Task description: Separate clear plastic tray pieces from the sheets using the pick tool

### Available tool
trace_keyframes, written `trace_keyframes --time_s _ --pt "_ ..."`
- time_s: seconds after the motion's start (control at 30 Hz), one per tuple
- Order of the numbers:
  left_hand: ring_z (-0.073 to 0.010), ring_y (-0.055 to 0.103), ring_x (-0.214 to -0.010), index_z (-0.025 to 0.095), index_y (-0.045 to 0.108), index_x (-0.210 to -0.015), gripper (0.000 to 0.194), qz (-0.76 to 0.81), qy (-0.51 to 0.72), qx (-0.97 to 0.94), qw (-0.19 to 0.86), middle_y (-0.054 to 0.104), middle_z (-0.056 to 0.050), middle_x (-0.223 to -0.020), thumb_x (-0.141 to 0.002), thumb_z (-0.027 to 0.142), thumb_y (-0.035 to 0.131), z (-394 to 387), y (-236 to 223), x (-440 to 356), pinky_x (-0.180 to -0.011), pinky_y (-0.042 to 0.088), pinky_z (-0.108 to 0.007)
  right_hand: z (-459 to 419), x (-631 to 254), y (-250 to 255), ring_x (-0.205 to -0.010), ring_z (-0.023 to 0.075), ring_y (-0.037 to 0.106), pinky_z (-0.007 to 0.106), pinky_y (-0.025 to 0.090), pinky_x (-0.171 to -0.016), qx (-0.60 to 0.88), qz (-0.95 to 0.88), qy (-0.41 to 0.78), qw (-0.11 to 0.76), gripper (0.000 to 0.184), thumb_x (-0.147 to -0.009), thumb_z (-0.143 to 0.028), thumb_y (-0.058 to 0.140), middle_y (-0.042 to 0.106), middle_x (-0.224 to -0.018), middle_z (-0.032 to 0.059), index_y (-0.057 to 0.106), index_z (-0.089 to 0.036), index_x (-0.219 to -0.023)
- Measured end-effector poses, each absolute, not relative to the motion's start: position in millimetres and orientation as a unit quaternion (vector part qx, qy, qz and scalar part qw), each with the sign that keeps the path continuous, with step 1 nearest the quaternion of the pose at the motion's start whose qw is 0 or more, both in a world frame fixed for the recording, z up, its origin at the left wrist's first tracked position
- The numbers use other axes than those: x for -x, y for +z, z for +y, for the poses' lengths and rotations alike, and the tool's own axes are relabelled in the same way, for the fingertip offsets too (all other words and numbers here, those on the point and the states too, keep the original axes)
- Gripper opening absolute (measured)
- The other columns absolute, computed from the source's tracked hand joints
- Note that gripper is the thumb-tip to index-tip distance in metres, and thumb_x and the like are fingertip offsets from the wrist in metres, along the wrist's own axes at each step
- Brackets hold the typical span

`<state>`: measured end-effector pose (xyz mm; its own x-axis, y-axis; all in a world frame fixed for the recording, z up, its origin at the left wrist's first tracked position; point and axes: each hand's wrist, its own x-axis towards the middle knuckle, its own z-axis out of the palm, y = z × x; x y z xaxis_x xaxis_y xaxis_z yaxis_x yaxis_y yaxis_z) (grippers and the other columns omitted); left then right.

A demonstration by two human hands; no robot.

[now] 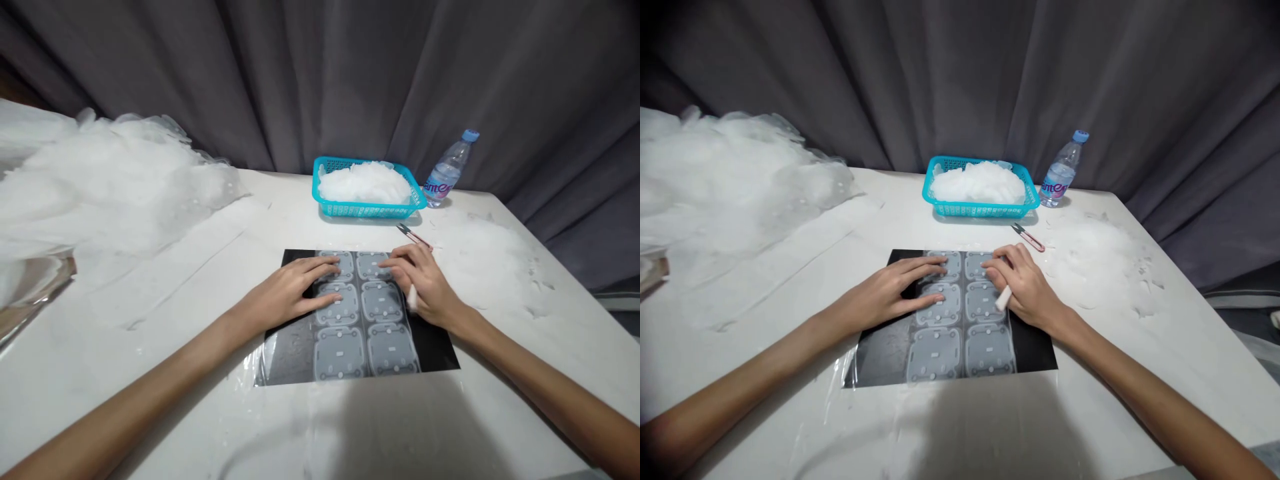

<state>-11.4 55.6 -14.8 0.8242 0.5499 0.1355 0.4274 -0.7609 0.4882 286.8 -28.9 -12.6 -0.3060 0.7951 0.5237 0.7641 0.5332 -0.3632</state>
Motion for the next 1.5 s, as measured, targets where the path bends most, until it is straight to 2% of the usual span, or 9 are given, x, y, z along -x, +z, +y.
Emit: trace_keyframes --time_s 0.07,0.13,0.23,0.37,0.5,0.67,0.87,1.23,1.5 --pt "-0.032 0.058 -0.141 0.023 0.066 -0.138 0.051 0.261 0.146 -0.93 0.215 0.054 -0.009 -0.162 -0.102 0.06 0.059 58 -17 11 -0.122 0.043 -0.048 -25 -280 4 -0.104 0.0281 0.062 0.048 0.052 -0.093 0.45 -0.806 0.118 0.366 0.057 -0.113 -0.055 0.025 0.067 -0.11 0.0123 0.073 -0.025 -0.117" --pt "-0.0322 0.054 -0.146 0.021 0.069 -0.133 0.051 0.248 0.156 -0.934 0.206 0.053 -0.01 -0.162 -0.101 0.06 0.062 61 -18 10 -0.124 0.041 -0.049 -17 -271 18 -0.089 0.0228 0.067 0.042 0.055 -0.084 0.43 -0.792 0.244 0.358 0.068 -0.11 -0.065 0.019 0.069 -0.101 0.0093 0.073 -0.024 -0.116" --pt "-0.0331 0.048 -0.151 0.018 0.073 -0.125 0.053 0.243 0.178 -0.933 0.196 0.048 -0.014 -0.166 -0.097 0.062 0.066 64 -19 10 -0.124 0.04 -0.049 -1 -256 32 -0.07 0.0173 0.068 0.035 0.056 -0.075 0.427 -0.768 0.346 0.328 0.061 -0.11 -0.064 0.032 0.071 -0.082 0.0042 0.075 -0.021 -0.101" --pt "-0.0355 0.047 -0.152 0.02 0.074 -0.13 0.065 0.269 0.17 -0.929 0.19 0.046 -0.014 -0.167 -0.091 0.072 0.067 66 -19 9 -0.125 0.038 -0.053 10 -247 30 -0.081 0.0189 0.072 0.032 0.056 -0.076 0.43 -0.785 0.328 0.301 0.029 -0.1 -0.046 0.069 0.076 -0.088 0.0042 0.075 -0.021 -0.088" --pt "-0.0399 0.045 -0.152 0.021 0.074 -0.134 0.075 0.285 0.153 -0.926 0.196 0.051 -0.013 -0.163 -0.085 0.078 0.068 69 -19 8 -0.128 0.031 -0.057 9 -249 19 -0.092 0.0192 0.074 0.033 0.059 -0.084 0.409 -0.793 0.351 0.284 0.012 -0.097 -0.031 0.072 0.077 -0.101 0.0048 0.076 -0.021 -0.096" --pt "-0.0413 0.043 -0.153 0.021 0.075 -0.134 0.077 0.289 0.154 -0.922 0.208 0.051 -0.014 -0.163 -0.085 0.08 0.067 70 -20 7 -0.128 0.03 -0.058 8 -251 8 -0.094 0.0186 0.075 0.034 0.061 -0.089 0.4 -0.795 0.361 0.28 0.012 -0.099 -0.03 0.069 0.078 -0.104 0.0043 0.075 -0.022 -0.105" --pt "-0.041 0.043 -0.153 0.02 0.075 -0.134 0.076 0.285 0.154 -0.923 0.208 0.051 -0.014 -0.163 -0.086 0.079 0.067 68 -18 7 -0.129 0.028 -0.057 8 -249 3 -0.096 0.0184 0.074 0.034 0.06 -0.091 0.394 -0.812 0.333 0.273 0.012 -0.101 -0.029 0.067 0.078 -0.105 0.0039 0.076 -0.022 -0.104" --pt "-0.0418 0.038 -0.156 0.021 0.073 -0.136 0.077 0.295 0.143 -0.925 0.19 0.049 -0.011 -0.165 -0.086 0.079 0.066 66 -19 6 -0.128 0.031 -0.058 10 -247 3 -0.096 0.0197 0.074 0.033 0.058 -0.088 0.381 -0.836 0.292 0.265 0.01 -0.102 -0.027 0.066 0.078 -0.104 0.0049 0.074 -0.021 -0.103" --pt "-0.0425 0.038 -0.156 0.022 0.073 -0.137 0.077 0.293 0.15 -0.923 0.201 0.049 -0.011 -0.165 -0.087 0.079 0.066 67 -20 6 -0.128 0.031 -0.06 9 -249 2 -0.1 0.0217 0.073 0.039 0.058 -0.093 0.347 -0.868 0.252 0.251 0.013 -0.107 -0.024 0.059 0.078 -0.106 0.0064 0.071 -0.021 -0.106"
